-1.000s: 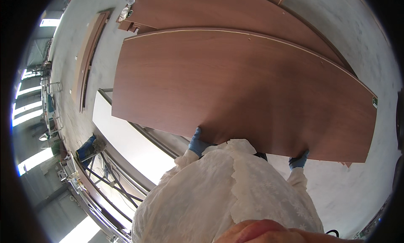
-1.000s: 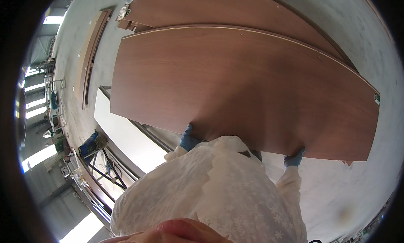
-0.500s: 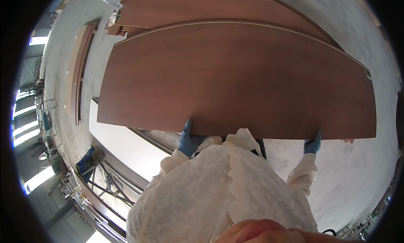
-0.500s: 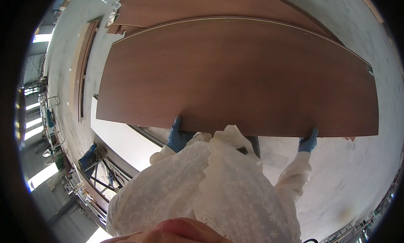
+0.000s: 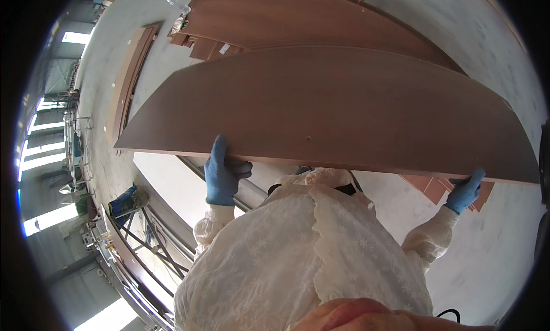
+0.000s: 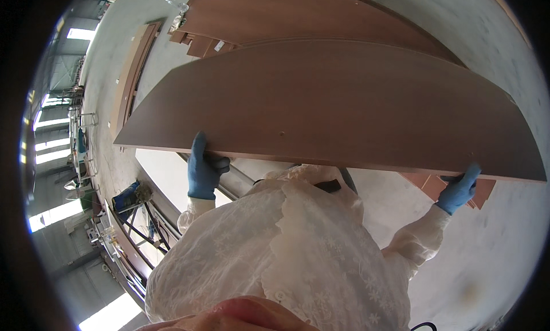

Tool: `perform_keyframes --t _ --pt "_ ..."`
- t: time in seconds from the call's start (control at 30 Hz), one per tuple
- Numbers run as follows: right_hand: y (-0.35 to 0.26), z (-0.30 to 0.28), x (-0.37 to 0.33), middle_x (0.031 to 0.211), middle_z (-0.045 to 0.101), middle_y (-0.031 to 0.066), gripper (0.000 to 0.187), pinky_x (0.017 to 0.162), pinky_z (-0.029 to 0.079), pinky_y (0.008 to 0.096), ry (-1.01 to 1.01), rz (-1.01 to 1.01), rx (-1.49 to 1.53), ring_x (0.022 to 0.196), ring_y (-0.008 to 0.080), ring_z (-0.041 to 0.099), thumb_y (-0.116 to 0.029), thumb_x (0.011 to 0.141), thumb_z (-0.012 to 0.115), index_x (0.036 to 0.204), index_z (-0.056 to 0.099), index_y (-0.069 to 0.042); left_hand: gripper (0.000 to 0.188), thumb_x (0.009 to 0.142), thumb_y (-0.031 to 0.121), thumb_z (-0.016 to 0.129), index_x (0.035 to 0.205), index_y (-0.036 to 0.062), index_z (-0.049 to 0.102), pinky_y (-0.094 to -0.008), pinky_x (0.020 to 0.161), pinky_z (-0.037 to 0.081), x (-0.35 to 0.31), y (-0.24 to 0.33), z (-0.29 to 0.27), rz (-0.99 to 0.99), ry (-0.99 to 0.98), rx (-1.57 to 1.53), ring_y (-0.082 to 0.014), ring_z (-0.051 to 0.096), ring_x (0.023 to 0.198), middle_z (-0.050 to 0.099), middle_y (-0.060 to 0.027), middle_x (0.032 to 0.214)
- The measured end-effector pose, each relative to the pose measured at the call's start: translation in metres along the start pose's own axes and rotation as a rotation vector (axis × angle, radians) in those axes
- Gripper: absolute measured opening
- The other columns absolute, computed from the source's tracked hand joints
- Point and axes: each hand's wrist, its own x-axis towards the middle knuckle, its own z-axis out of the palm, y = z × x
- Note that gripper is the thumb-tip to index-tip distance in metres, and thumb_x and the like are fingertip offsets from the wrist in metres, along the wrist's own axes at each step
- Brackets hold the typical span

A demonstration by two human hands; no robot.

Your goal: The person applies glue along the edge of a large brown wooden panel using a tube, then wipes the panel surface with a cloth. The person handles multiple panels, moving them and cleaning them in a workshop setting.

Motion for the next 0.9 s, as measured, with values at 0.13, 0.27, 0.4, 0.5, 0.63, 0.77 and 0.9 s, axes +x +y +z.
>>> perform_keyframes --t 0.13,0.27,0.4,0.5,0.63,0.77,0.9 --pt "-0.040 0.021 0.034 0.080 0.064 0.0040 0.050 0.053 0.046 0.0294 0.066 -0.049 -0.051 0.058 0.0122 0.060 -0.049 0.099 0.066 0.095 0.071 0.001 0.062 0.096 0.061 0.064 0.097 -0.0016 0.068 -0.0347 0.041 0.044 -0.025 0.033 0.027 0.103 0.001 0.014 -0.0229 0.053 0.044 0.058 -0.0096 0.062" --pt "-0.064 0.047 0.069 0.089 0.064 0.0008 0.045 0.058 0.039 0.0275 0.112 -0.300 0.111 0.063 0.0076 0.052 -0.043 0.100 0.068 0.091 0.070 0.001 0.053 0.096 0.058 0.067 0.086 0.0066 0.063 -0.0323 0.040 0.041 -0.042 0.056 0.065 0.208 0.122 0.014 -0.0195 0.050 0.042 0.056 -0.0075 0.058" --pt "-0.077 0.067 0.102 0.077 0.063 0.0018 0.048 0.058 0.036 0.0278 0.065 -0.361 0.197 0.063 0.0078 0.049 -0.042 0.101 0.067 0.081 0.070 0.001 0.046 0.095 0.052 0.073 0.069 0.0213 0.051 -0.0265 0.039 0.029 -0.047 0.078 0.095 0.279 0.191 -0.073 -0.0111 0.039 0.041 0.045 0.0015 0.053" --pt "-0.086 0.079 0.121 0.071 0.065 0.0041 0.049 0.062 0.046 0.0279 0.106 -0.472 0.071 0.066 0.0120 0.057 -0.039 0.101 0.065 0.084 0.073 0.007 0.048 0.095 0.053 0.073 0.068 0.0229 0.047 -0.0260 0.043 0.023 -0.040 0.095 0.107 0.275 0.120 -0.152 -0.0093 0.030 0.043 0.035 0.0050 0.054" --pt "-0.097 0.101 0.137 0.076 0.070 0.0078 0.048 0.068 0.053 0.0291 0.108 -0.519 0.079 0.070 0.0149 0.064 -0.036 0.100 0.064 0.091 0.075 0.011 0.047 0.094 0.054 0.073 0.069 0.0237 0.048 -0.0253 0.042 0.026 -0.024 0.113 0.113 0.264 0.096 -0.186 -0.0092 0.034 0.043 0.038 0.0053 0.054" --pt "-0.114 0.128 0.147 0.075 0.071 0.0096 0.052 0.068 0.053 0.0301 0.101 -0.528 0.075 0.071 0.0161 0.066 -0.040 0.100 0.065 0.088 0.074 0.010 0.049 0.094 0.055 0.073 0.067 0.0237 0.047 -0.0261 0.042 0.031 -0.005 0.131 0.119 0.289 0.070 -0.237 -0.0118 0.040 0.044 0.045 0.0042 0.054" --pt "-0.137 0.155 0.156 0.076 0.075 0.0140 0.058 0.078 0.053 0.0317 0.023 -0.554 0.000 0.071 0.0172 0.067 -0.047 0.100 0.065 0.085 0.074 0.009 0.056 0.096 0.057 0.069 0.061 0.0237 0.041 -0.0279 0.045 0.031 0.016 0.152 0.130 0.305 0.088 -0.279 -0.0122 0.037 0.045 0.041 0.0044 0.053"
